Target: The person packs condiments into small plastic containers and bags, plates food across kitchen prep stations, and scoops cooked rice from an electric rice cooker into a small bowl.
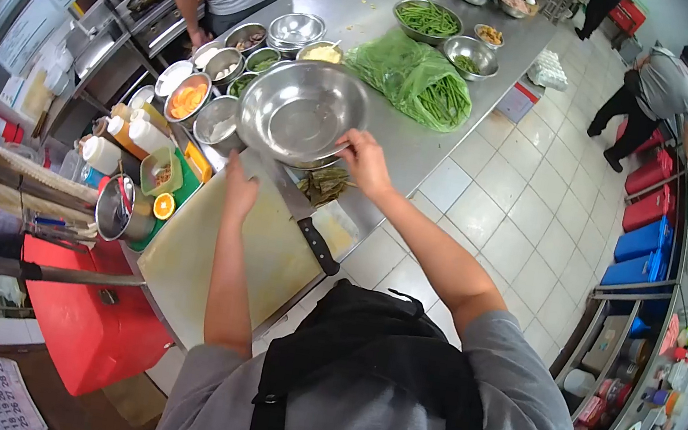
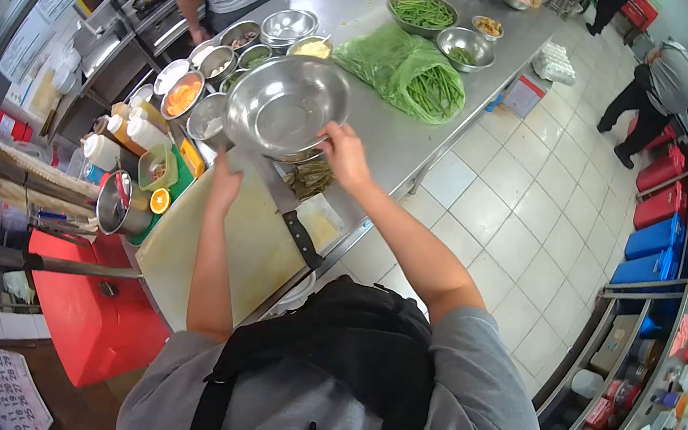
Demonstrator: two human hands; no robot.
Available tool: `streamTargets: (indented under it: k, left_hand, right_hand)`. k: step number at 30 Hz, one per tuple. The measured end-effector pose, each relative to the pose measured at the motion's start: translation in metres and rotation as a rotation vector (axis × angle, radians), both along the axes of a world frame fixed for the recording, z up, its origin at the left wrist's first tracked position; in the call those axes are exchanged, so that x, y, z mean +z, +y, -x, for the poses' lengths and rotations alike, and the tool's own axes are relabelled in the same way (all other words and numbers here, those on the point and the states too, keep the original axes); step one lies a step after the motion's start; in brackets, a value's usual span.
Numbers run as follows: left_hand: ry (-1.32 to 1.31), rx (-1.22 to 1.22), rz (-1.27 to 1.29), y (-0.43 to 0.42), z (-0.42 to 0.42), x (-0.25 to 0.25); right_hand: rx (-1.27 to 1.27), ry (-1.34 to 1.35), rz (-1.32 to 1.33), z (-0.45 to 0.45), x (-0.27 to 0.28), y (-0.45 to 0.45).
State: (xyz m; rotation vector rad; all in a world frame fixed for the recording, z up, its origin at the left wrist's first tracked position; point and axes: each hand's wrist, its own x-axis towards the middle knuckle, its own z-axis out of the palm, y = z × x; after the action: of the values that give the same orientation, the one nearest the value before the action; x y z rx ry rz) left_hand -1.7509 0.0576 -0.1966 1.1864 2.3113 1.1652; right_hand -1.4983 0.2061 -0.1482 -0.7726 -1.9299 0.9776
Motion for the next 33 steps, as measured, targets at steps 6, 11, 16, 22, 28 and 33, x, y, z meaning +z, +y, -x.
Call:
streamTargets:
  k: [6,11,16,22,28,33]
  left_hand:
    - [0.198,0.267,-0.525,-0.032,-0.107,0.066]
    - [0.223,-0.078,-0.698,-0.005,-0.232,0.105]
    - [0.345,-0.699,-0.611,0.011,-0.375,0.109]
    - [0.172,-1.284,-0.443,0.01,-0.606,0.04]
    - [0.379,-1.678,0.256,0.033,-0.741,-0.122]
    - [0.686,-1.678,0.689,0.014,-0.72,-0.245]
  right_hand:
    - [-0.007,-0.212,-0.091,-0.015,-0.001,-0.009]
    - [0.035,-0.247,0.051,-0.131,0.015,-0.037]
    - [-0.306,-0.712,0.237,-0.363,-0.105,-0.115]
    - [-0.765,-0.806,0.765,-0.639,-0.166,-0.371]
    - [-1.436,-0.499,1.043,-0.748,-0.195,-0.593]
    - [-1.629,-0.199,1.139,-0.761,-0.202,-0.635]
